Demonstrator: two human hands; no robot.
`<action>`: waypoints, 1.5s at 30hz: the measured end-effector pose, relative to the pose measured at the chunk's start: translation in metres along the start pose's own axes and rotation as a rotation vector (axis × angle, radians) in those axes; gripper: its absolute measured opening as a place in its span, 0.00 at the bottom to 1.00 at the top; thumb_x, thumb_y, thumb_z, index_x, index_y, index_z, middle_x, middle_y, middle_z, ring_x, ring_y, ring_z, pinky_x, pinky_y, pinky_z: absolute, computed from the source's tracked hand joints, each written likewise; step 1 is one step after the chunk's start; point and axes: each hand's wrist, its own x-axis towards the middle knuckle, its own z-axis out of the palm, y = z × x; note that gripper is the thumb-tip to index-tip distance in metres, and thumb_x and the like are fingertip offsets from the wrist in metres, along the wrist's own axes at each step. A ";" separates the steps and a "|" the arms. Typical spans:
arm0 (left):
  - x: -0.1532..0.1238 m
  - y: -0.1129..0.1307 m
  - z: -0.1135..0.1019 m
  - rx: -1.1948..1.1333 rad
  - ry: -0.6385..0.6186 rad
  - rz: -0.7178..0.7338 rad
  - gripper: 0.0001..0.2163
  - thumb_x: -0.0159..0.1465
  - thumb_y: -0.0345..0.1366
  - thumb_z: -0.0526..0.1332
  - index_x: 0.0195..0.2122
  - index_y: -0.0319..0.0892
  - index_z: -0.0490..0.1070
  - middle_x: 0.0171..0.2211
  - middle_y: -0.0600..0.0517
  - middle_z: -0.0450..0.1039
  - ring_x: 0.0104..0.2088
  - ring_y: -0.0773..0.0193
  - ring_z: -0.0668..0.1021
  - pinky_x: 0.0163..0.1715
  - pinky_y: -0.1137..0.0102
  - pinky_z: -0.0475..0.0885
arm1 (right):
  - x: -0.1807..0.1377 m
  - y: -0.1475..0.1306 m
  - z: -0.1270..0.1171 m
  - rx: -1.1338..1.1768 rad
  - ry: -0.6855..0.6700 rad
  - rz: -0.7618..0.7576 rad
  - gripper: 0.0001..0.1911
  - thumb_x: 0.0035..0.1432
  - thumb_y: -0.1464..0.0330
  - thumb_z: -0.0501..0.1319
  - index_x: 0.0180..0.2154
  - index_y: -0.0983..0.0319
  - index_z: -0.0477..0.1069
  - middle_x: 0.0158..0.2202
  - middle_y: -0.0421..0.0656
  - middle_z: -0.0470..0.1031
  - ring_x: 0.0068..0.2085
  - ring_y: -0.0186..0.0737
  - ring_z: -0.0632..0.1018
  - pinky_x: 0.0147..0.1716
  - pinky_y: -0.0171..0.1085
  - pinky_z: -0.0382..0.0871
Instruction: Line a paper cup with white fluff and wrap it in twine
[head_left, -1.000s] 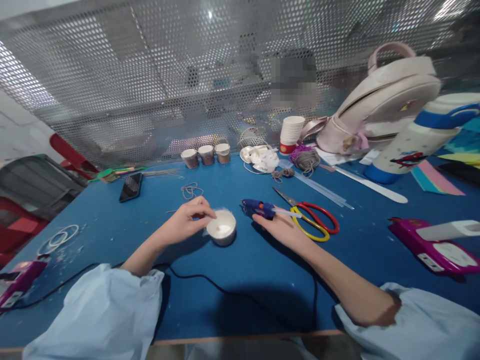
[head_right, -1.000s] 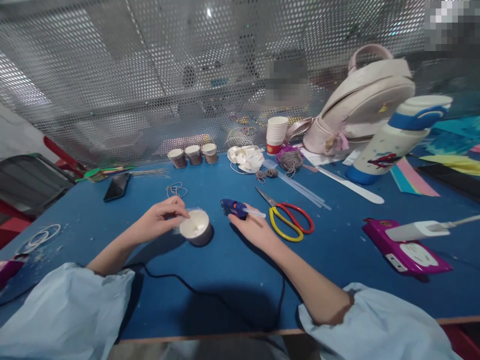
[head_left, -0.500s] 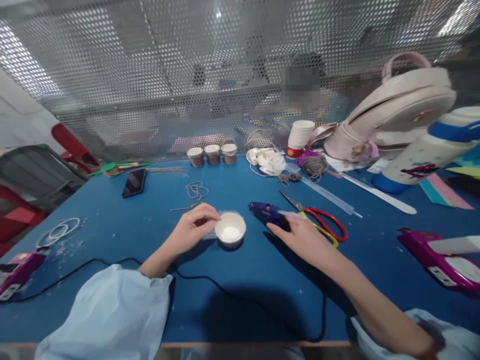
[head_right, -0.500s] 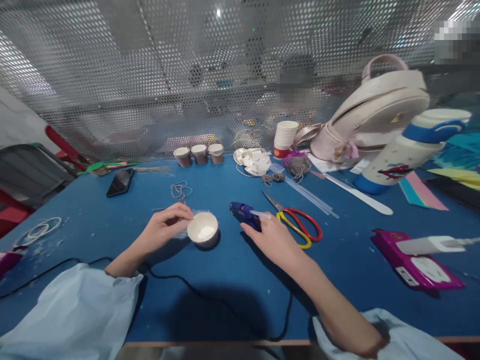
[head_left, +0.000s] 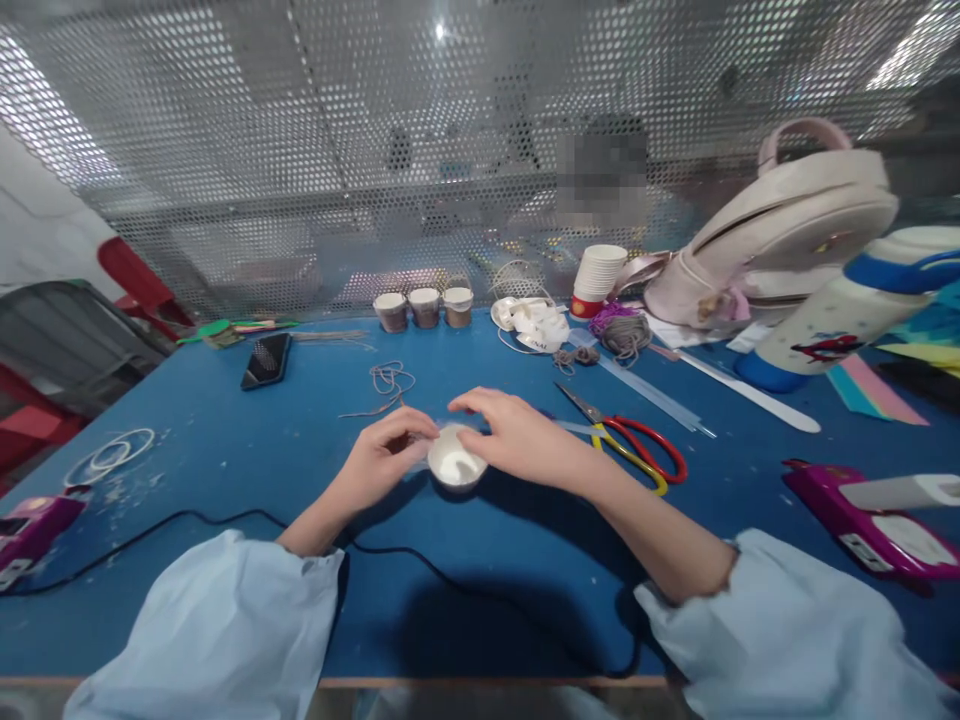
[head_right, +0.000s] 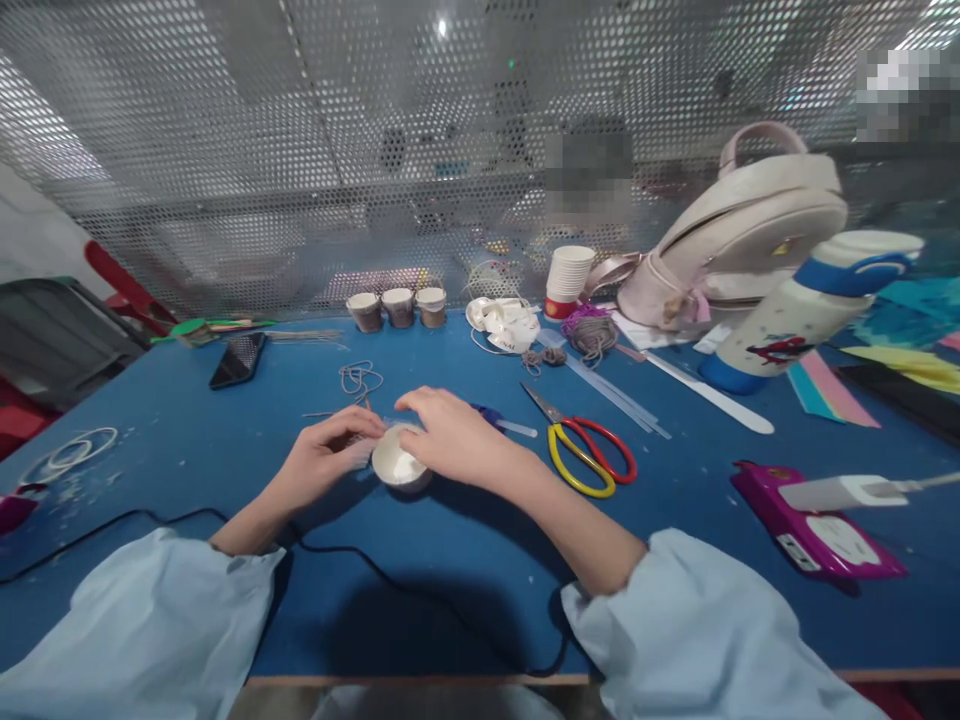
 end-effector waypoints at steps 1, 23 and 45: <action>0.000 0.001 0.001 0.007 0.004 0.001 0.05 0.61 0.35 0.61 0.33 0.41 0.75 0.36 0.47 0.75 0.40 0.60 0.76 0.42 0.64 0.70 | 0.008 0.005 0.004 0.022 -0.031 -0.003 0.14 0.55 0.73 0.57 0.44 0.64 0.73 0.46 0.48 0.77 0.44 0.42 0.75 0.43 0.38 0.66; -0.006 -0.002 0.003 0.130 -0.011 0.037 0.04 0.63 0.34 0.60 0.34 0.40 0.73 0.34 0.49 0.75 0.35 0.63 0.76 0.37 0.67 0.70 | 0.009 0.005 0.010 -0.190 -0.058 0.067 0.10 0.58 0.72 0.58 0.34 0.59 0.79 0.37 0.42 0.80 0.37 0.39 0.77 0.35 0.34 0.63; -0.007 0.000 0.008 0.192 0.022 0.074 0.04 0.63 0.31 0.59 0.34 0.40 0.74 0.34 0.48 0.76 0.36 0.63 0.77 0.38 0.67 0.71 | 0.011 0.004 0.015 -0.488 -0.079 0.011 0.12 0.63 0.65 0.57 0.35 0.61 0.78 0.38 0.44 0.80 0.39 0.42 0.79 0.34 0.36 0.61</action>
